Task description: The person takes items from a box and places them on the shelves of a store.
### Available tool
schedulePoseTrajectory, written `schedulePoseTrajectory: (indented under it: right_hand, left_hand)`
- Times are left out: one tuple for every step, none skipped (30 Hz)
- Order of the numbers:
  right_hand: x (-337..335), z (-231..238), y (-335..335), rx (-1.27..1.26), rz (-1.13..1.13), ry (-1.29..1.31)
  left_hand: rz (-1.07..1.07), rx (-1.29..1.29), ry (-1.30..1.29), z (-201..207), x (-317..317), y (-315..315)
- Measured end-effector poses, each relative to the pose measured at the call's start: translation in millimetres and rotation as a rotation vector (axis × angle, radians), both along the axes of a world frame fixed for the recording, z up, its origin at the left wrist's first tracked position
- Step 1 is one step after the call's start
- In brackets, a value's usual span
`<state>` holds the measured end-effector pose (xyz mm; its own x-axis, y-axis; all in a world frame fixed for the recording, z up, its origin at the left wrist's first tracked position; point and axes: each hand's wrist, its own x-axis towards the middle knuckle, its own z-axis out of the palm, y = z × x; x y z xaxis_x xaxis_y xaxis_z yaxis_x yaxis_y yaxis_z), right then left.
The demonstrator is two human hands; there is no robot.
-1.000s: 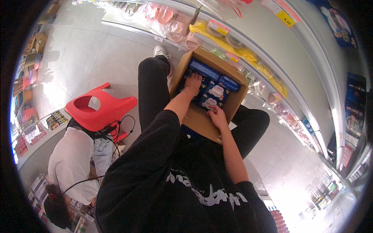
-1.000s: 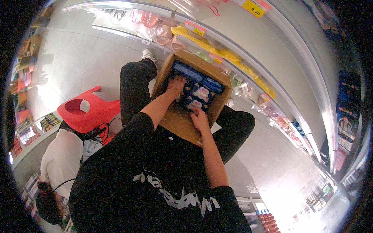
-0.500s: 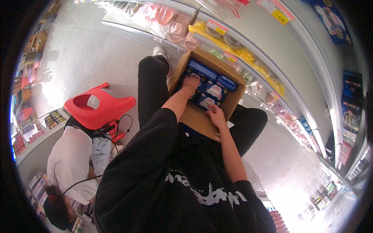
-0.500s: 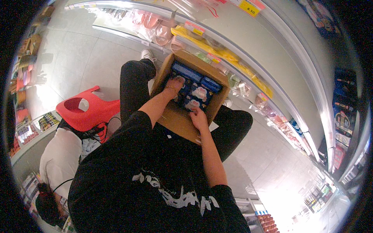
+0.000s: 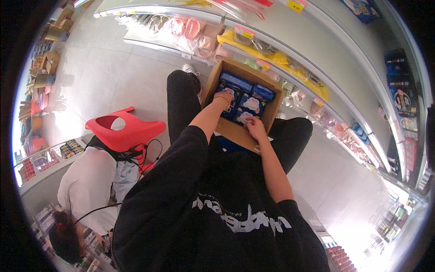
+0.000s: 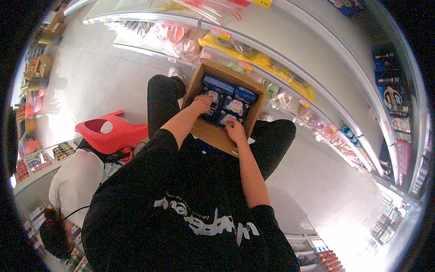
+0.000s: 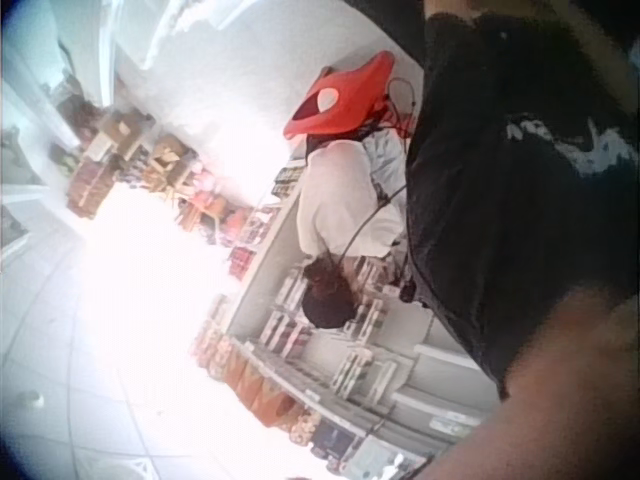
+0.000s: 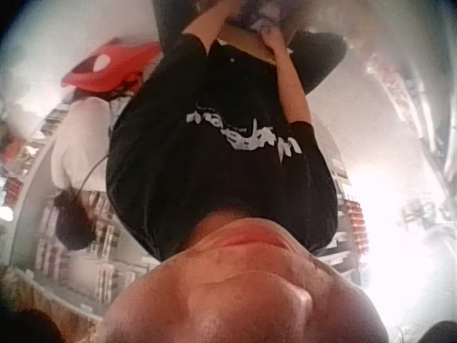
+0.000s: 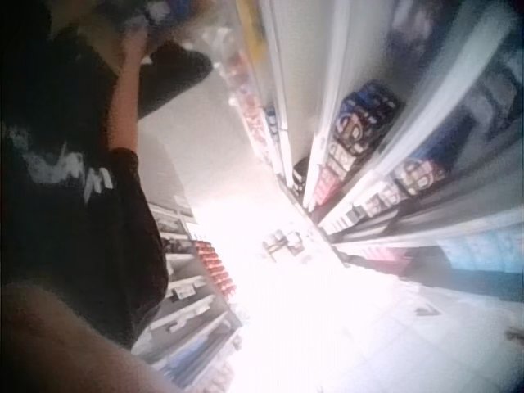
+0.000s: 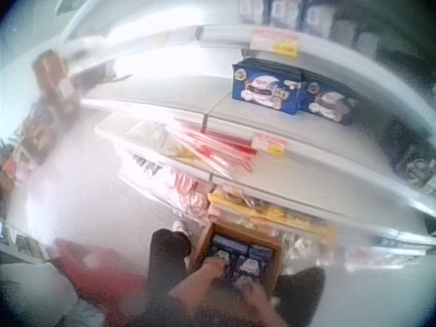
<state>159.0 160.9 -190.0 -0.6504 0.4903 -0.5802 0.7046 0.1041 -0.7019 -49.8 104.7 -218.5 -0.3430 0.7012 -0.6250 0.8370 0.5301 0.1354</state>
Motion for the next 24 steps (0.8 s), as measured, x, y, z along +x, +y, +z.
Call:
schedulePoseTrajectory:
  right_hand:
    - [1,1,-2,0.047,-0.007,0.027]
    - [1,-1,-2,0.032,-0.013,0.032]
    - [1,-1,-1,0.017,-0.02,0.037]
    - [2,2,-3,0.001,-0.023,0.036]
    - [2,11,-2,-0.008,-0.03,0.038]
    - [2,10,-2,-0.018,-0.039,0.025]
    - [1,8,-2,-0.031,-0.046,0.012]
    - [1,7,-2,-0.043,-0.052,-0.002]
    - [1,7,-2,-0.036,-0.049,0.023]
    - [2,4,-3,-0.03,-0.047,0.047]
    - [3,1,-3,-0.024,-0.046,0.07]
    - [3,-1,-2,-0.036,-0.045,0.066]
    - [2,-5,-2,-0.05,-0.041,0.063]
    - [2,-8,-2,-0.064,-0.037,0.06]
    - [1,-12,-2,-0.06,-0.029,0.051]
    - [1,-13,-1,-0.053,-0.021,0.039]
    - [0,-15,0,-0.046,-0.014,0.028]
    - [-1,-17,0,-0.043,-0.007,0.021]
    - [-2,-18,1,-0.041,0.004,0.014]
    - [-2,-17,2,-0.038,0.011,0.005]
    - [-2,-17,2,-0.057,0.013,0.0]
    - [-2,-17,5,-0.07,0.017,-0.007]
    - [-3,-16,7,-0.084,0.02,-0.014]
    - [-3,-18,7,-0.096,0.005,-0.015]
  left_hand:
    - [-0.012,-0.02,0.0,-6,0,-5]
    - [-0.023,-0.04,0.0,-12,1,-8]
    - [-0.014,-0.081,-0.011,-18,2,-8]
    - [-0.002,-0.122,-0.029,-3,7,-8]
    - [0.011,-0.163,-0.047,6,10,-8]
    - [-0.006,-0.135,-0.065,-7,10,-8]
    - [-0.02,-0.109,-0.085,-15,9,-9]
    - [-0.034,-0.082,-0.105,-23,9,-11]
    - [-0.045,-0.12,-0.126,-31,12,-12]
    - [-0.057,-0.157,-0.149,-25,16,-11]
    - [-0.069,-0.195,-0.172,-21,19,-9]
    - [-0.034,-0.28,-0.209,-28,22,-7]
    - [0.005,-0.367,-0.244,-33,24,-6]
    - [0.044,-0.454,-0.278,-38,24,-6]
    - [0.018,-0.441,-0.281,-43,23,-8]
    - [-0.009,-0.424,-0.286,-42,22,-9]
    - [-0.036,-0.407,-0.29,-40,22,-10]
    - [-0.037,-0.401,-0.269,-44,20,-10]
    - [-0.035,-0.395,-0.25,-51,17,-11]
    - [-0.036,-0.388,-0.23,-62,14,-9]
    - [-0.038,-0.381,-0.21,-72,11,-8]
    - [-0.04,-0.37,-0.193,-75,10,-4]
    - [-0.041,-0.358,-0.175,-78,11,-1]
    - [-0.065,-0.39,-0.152,-81,13,3]
